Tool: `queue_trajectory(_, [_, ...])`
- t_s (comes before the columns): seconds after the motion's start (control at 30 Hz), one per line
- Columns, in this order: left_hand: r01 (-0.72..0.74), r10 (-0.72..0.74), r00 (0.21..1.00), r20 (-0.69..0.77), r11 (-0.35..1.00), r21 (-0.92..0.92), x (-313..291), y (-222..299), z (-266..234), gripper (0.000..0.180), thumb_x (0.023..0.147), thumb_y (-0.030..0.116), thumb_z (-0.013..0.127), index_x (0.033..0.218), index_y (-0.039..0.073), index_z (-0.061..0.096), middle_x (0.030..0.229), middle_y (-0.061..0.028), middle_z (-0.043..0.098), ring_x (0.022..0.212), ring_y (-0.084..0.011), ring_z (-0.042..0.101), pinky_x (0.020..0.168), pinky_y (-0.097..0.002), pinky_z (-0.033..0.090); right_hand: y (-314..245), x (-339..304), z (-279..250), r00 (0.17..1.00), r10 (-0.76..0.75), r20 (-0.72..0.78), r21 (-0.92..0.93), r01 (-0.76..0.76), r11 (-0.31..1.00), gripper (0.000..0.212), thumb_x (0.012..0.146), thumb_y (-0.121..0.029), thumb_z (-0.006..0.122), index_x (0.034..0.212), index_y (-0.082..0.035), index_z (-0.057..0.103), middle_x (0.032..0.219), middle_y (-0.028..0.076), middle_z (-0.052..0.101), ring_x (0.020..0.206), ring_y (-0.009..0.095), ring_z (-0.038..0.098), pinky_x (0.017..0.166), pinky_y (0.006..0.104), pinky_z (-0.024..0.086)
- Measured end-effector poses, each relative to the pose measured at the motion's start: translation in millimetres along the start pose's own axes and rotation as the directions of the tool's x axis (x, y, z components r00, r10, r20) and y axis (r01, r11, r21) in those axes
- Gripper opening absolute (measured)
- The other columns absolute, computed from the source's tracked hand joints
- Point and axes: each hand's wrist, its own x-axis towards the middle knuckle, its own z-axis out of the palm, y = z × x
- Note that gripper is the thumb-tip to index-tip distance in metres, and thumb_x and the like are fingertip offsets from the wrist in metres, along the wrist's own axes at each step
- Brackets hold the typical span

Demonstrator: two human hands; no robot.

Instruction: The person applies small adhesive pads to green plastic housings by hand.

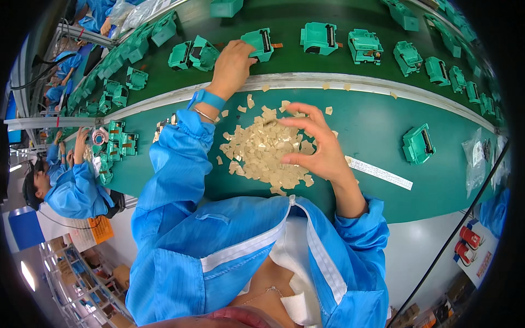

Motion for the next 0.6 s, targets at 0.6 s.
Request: queue_trajectory(0.6, [-0.066,-0.298,0.847,0.441,-0.881,-0.469,-99.1,109.6,-113.7,0.058,0.095,0.045,0.037,0.133,0.003,0.033,0.133,-0.0176,0.042,0.120,-0.0344,0.045,0.098,-0.0505,0.041,-42.6,-14.0,2.1,0.973,-0.230,-0.034,-0.327,0.206,0.922,0.020,0.064,-0.005,0.075,0.082,-0.007,0.067,0.105,0.010,0.060,0.110,0.030,0.050,0.092,0.0411,0.038])
